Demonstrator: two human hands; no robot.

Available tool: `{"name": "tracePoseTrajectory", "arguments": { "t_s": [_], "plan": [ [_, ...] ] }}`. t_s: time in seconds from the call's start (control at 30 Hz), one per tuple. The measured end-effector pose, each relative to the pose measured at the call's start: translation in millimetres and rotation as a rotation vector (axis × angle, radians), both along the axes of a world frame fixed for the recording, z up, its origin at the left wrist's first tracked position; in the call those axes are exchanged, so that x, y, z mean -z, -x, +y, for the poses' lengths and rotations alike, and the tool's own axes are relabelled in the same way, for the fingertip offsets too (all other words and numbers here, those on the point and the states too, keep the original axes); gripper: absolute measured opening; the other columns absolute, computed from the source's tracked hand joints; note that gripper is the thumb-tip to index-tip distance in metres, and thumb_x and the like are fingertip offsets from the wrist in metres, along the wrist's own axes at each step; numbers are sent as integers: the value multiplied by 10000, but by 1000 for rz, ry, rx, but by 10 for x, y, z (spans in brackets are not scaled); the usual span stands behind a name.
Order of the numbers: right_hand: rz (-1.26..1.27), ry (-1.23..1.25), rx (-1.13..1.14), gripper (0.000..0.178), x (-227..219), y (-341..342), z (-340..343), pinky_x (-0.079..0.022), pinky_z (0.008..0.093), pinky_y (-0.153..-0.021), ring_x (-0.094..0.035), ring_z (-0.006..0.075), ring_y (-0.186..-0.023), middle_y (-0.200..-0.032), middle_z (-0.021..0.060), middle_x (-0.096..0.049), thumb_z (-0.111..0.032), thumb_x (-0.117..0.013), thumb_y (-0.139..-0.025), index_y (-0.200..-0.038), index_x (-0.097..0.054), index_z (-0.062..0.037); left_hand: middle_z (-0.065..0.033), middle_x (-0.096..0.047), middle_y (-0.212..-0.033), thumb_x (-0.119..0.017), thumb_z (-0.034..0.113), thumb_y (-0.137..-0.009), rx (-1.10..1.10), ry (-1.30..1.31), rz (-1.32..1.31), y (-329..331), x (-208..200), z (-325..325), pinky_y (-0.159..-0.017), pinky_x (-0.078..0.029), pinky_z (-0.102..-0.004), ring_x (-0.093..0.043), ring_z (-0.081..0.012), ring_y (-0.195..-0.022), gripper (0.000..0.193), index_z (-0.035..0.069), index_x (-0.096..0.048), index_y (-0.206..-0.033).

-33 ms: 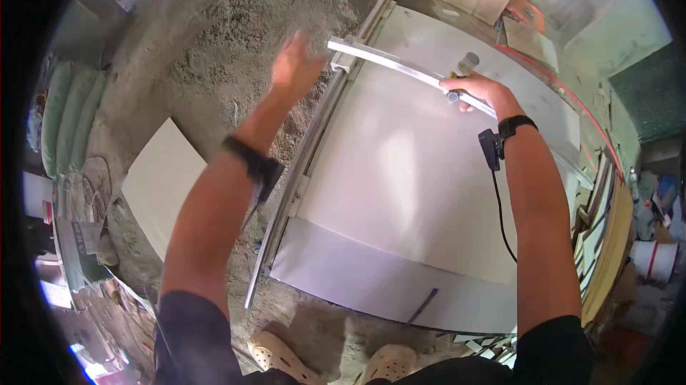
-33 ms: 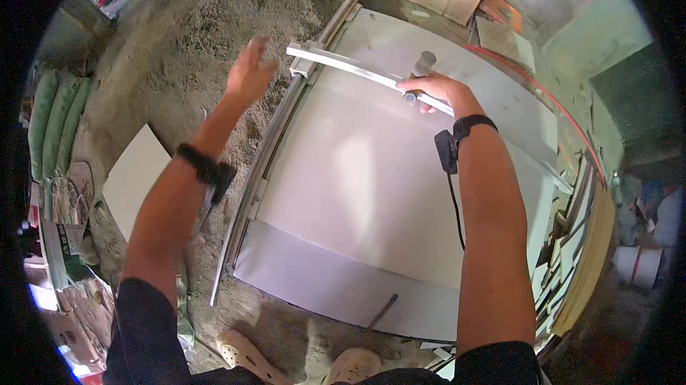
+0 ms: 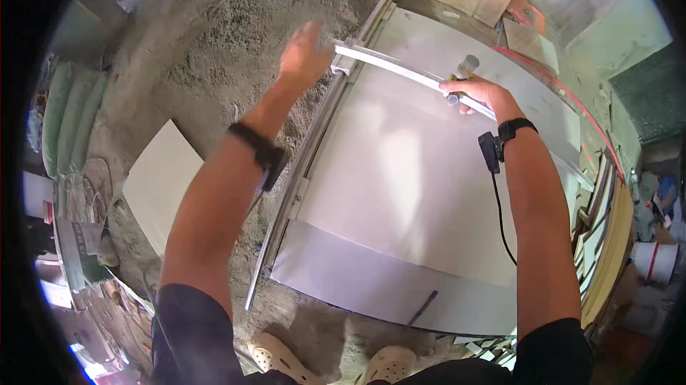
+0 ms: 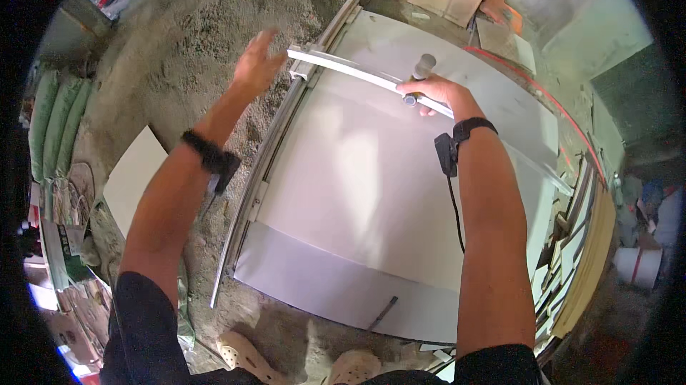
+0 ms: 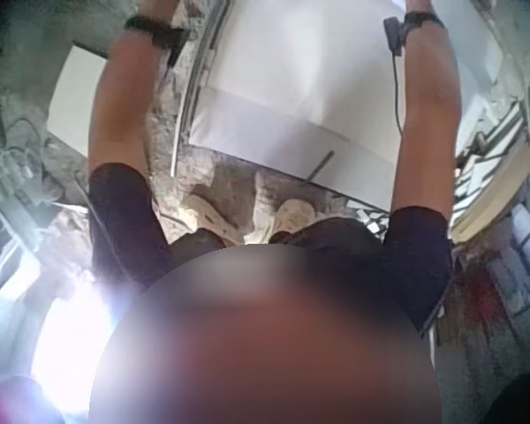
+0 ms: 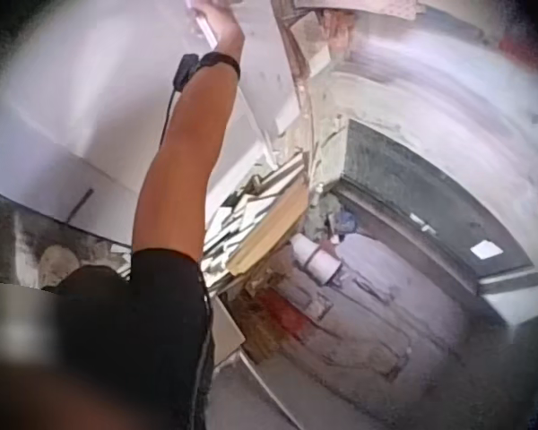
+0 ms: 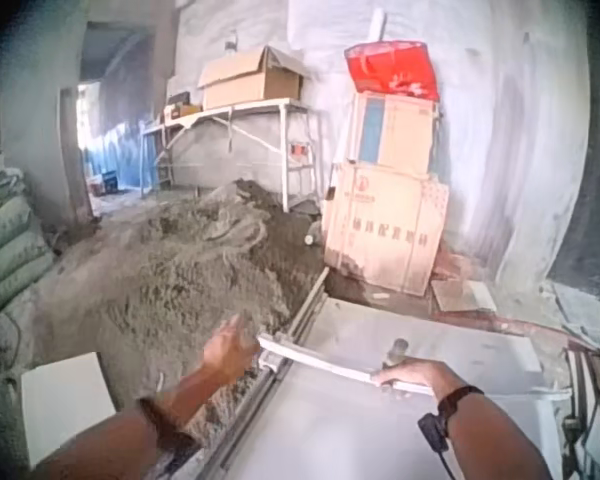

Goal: Measure and cut ceramic tiles using a manual tile cutter.

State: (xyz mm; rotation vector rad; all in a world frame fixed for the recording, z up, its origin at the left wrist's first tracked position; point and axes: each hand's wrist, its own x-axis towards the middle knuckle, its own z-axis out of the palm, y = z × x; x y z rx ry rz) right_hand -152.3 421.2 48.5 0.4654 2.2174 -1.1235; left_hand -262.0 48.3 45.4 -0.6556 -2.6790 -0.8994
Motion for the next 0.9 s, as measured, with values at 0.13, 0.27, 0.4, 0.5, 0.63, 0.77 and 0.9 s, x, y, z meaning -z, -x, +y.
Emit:
{"name": "tracePoseTrajectory", "arguments": {
  "t_s": [0.13,0.27,0.4,0.5,0.63,0.77,0.9],
  "plan": [
    [-26,20,-1,623,-11,-1,-6,-504,325,-596,-585,153,-643,-938,22,-639,-616,-730,-748,-1117,-625,-125,-288,-381,-1481,-490,523,-977,107,179,-307,545,244,483,-1131,-339,-481,-389,-424,-1376,657,112,-403,-1482],
    [13,70,-13,591,-5,5,-2,-476,299,-524,-560,150,-583,-853,30,-641,-597,-737,-752,-1068,-643,-106,-292,-345,-1501,-412,534,-1010,206,544,-336,673,560,494,-1133,-329,-504,-350,-457,-1392,588,177,-432,-1477],
    [32,50,10,557,12,20,18,-462,287,-505,-550,142,-561,-824,35,-643,-567,-742,-762,-1042,-646,-95,-294,-448,-1383,-392,498,-1034,209,476,-310,702,607,446,-1092,-383,-493,-428,-479,-1312,511,212,-458,-1452],
    [21,66,13,539,23,35,34,-454,285,-499,-546,134,-552,-815,34,-645,-559,-743,-764,-1030,-646,-100,-307,-451,-1374,-444,556,-997,344,544,-201,700,481,450,-1062,-404,-503,-461,-467,-1281,660,63,-442,-1436],
    [12,80,7,543,33,47,50,-448,283,-495,-545,126,-545,-800,22,-641,-574,-742,-761,-1033,-646,-113,-321,-447,-1377,-484,627,-952,327,451,-359,629,378,449,-1055,-404,-508,-448,-458,-1298,793,-17,-446,-1413],
    [36,190,75,475,79,44,61,-436,254,-482,-556,104,-579,-804,11,-627,-497,-750,-801,-1011,-633,-88,-284,-427,-1435,-474,658,-940,261,424,-230,635,490,452,-1109,-350,-518,-405,-440,-1349,810,-14,-479,-1392],
    [77,220,66,450,130,36,48,-436,244,-469,-554,91,-585,-777,11,-593,-459,-749,-824,-977,-616,-58,-250,-422,-1460,-449,693,-929,378,590,-151,697,619,442,-1122,-334,-530,-376,-419,-1381,841,8,-464,-1416]
  ]
}}
